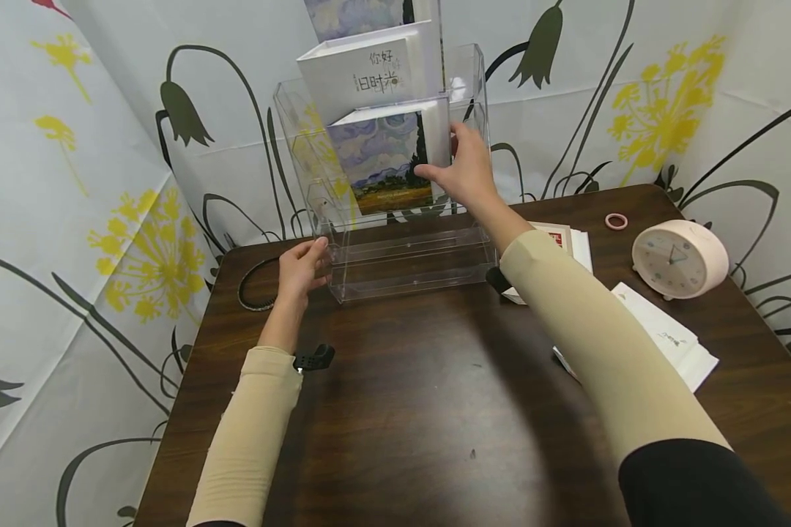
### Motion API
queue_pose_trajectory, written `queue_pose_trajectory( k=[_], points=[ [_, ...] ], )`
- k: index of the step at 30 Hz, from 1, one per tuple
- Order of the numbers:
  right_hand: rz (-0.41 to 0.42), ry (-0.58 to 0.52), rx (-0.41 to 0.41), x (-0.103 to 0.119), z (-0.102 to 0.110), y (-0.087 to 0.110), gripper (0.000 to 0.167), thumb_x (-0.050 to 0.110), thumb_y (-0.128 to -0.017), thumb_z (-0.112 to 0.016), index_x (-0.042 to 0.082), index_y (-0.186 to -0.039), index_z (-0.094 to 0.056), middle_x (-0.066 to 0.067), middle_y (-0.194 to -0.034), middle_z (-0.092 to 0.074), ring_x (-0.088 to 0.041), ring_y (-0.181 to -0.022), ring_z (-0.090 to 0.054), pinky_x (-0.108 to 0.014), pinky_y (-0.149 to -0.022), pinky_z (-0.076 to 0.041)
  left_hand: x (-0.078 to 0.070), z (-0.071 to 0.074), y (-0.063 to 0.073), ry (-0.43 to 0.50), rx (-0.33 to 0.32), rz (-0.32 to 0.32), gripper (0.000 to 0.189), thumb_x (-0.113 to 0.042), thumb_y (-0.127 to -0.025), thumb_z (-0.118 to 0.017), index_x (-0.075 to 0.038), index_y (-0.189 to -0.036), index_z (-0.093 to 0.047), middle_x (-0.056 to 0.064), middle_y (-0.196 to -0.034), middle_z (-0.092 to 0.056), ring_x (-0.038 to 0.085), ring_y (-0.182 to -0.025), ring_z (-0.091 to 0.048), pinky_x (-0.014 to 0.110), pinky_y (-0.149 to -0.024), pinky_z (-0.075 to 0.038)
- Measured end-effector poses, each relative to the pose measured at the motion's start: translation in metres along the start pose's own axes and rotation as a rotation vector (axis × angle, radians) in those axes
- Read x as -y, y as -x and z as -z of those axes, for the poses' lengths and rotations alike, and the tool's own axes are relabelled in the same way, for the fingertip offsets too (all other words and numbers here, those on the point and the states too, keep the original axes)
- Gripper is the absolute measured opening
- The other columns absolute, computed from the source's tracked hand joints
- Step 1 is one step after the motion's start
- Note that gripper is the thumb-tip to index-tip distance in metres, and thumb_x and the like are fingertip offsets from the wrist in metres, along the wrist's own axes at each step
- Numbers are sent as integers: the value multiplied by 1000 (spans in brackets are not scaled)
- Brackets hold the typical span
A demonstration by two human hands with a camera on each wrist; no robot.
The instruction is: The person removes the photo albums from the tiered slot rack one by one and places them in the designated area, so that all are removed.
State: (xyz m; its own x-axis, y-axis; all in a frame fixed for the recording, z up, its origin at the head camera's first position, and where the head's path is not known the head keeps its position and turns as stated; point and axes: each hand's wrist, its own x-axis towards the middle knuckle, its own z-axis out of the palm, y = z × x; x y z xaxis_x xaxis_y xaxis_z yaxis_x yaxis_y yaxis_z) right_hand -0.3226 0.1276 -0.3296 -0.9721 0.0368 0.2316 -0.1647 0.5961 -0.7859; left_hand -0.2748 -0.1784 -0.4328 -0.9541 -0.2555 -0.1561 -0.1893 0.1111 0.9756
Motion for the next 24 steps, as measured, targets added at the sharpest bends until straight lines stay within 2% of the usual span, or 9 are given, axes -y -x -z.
queue_pose_trajectory(
  k=[5, 10, 16, 24],
  points=[
    [-42, -5, 13, 0, -2, -1, 70, 30, -82, -81, 5, -136, -45, -12, -130, -52, -25, -119, -53, -36, -98, -46, -1, 0, 0, -1, 0, 2, 45, -42, -92, -69, -7, -120, -68, 6, -110, -63, 21, -99, -57, 40, -77, -58],
    [-63, -33, 36, -2, -3, -1, 66, 29, -85, -79, 5, -134, -41, -12, -131, -53, -26, -120, -54, -38, -95, -49, -1, -1, 0, -5, -2, 10, 46, -43, -91, -69, -8, -121, -68, 5, -110, -63, 19, -99, -57, 41, -79, -58],
    [-38, -68, 41, -6, -4, 0, 63, 25, -86, -78, 6, -134, -41, -13, -125, -57, -27, -115, -56, -38, -95, -48, -1, -1, 0, -2, -4, 15, 46, -42, -91, -69, -8, -121, -67, 5, -111, -62, 22, -104, -57, 43, -81, -57],
    [45, -148, 25, -6, -5, -1, 60, 16, -86, -78, 7, -136, -46, -12, -130, -60, -24, -118, -58, -36, -98, -48, -1, -1, 1, -3, -8, 15, 42, -42, -92, -68, -8, -118, -68, 6, -113, -64, 23, -106, -60, 43, -81, -57]
  ],
)
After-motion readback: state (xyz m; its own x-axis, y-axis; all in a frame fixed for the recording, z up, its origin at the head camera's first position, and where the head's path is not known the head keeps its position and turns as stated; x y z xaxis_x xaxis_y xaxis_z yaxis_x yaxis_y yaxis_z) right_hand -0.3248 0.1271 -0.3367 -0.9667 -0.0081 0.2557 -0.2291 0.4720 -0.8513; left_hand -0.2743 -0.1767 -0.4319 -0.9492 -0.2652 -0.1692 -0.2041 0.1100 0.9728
